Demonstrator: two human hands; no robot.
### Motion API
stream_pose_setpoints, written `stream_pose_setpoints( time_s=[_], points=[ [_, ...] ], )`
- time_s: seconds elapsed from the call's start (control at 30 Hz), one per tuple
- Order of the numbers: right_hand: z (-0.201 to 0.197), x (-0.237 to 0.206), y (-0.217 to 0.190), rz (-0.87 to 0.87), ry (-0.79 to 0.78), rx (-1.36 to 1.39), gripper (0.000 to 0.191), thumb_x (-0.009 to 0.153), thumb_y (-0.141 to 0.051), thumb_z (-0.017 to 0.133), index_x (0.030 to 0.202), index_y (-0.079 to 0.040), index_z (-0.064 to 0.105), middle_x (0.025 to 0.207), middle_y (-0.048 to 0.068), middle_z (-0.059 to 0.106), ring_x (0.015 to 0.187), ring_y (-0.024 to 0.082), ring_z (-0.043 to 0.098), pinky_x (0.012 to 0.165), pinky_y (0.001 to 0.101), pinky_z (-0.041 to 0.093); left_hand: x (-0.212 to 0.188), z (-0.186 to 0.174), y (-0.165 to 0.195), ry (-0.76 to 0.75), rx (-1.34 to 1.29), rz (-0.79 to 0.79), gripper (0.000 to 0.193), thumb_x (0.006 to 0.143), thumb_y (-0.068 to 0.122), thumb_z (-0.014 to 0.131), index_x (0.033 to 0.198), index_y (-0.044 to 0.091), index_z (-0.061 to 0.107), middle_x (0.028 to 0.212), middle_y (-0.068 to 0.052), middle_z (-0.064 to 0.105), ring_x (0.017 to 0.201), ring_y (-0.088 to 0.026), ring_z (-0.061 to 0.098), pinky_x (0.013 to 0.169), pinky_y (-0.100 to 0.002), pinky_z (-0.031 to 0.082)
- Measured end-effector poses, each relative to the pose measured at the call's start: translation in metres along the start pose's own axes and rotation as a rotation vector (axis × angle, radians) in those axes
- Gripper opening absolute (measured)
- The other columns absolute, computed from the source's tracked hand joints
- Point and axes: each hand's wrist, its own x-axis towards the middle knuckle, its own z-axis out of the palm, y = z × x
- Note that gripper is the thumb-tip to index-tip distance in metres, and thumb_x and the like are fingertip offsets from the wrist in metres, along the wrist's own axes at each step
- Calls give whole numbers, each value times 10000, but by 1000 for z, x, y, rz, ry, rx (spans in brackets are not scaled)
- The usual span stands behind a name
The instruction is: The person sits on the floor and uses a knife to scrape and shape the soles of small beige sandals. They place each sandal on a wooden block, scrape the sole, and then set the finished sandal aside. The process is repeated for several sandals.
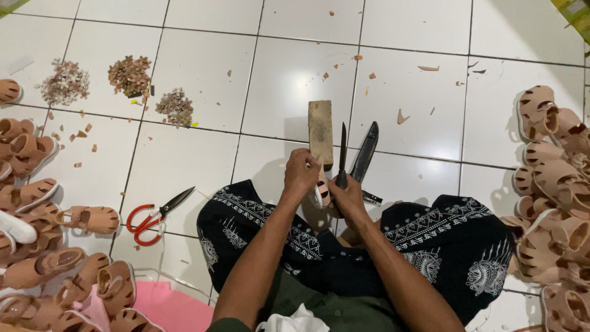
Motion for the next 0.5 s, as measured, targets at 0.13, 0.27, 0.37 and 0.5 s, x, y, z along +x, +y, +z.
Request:
stream_pose_setpoints(
  time_s=[0.13, 0.27, 0.37, 0.5],
  points=[
    [0, -2, 0, -11, -34, 76, 203, 945, -193, 695, 900, -26, 589, 631, 34, 608, 456, 120, 564, 408, 268, 442, 9, 0, 8, -57, 98, -112, 134, 847, 161, 673, 923, 54, 646, 1179, -145, 633, 1059, -370, 643, 925, -451, 506],
    [0, -3, -10, 4, -20, 23, 196, 940, -209, 698, 922, -44, 593, 622, 32, 582, 448, 123, 566, 404, 276, 453, 17, -2, 22, -152, 245, -180, 126, 876, 148, 647, 909, 26, 648, 1148, -184, 617, 1044, -411, 628, 924, -481, 504],
    [0, -5, -18, 36, -16, -7, 231, 924, -232, 729, 927, -37, 604, 666, 54, 617, 502, 136, 596, 426, 288, 486, 16, -13, 30, -146, 243, -169, 141, 887, 164, 626, 891, 26, 653, 1101, -171, 638, 1022, -396, 643, 915, -479, 514],
    [5, -16, -27, 0, 2, -40, 258, 886, -271, 738, 969, -47, 642, 881, 75, 709, 681, 103, 678, 480, 279, 564, 7, -43, 29, -212, 243, -284, 100, 912, 85, 595, 882, -7, 621, 1056, -191, 645, 955, -380, 676, 881, -488, 538]
  ],
)
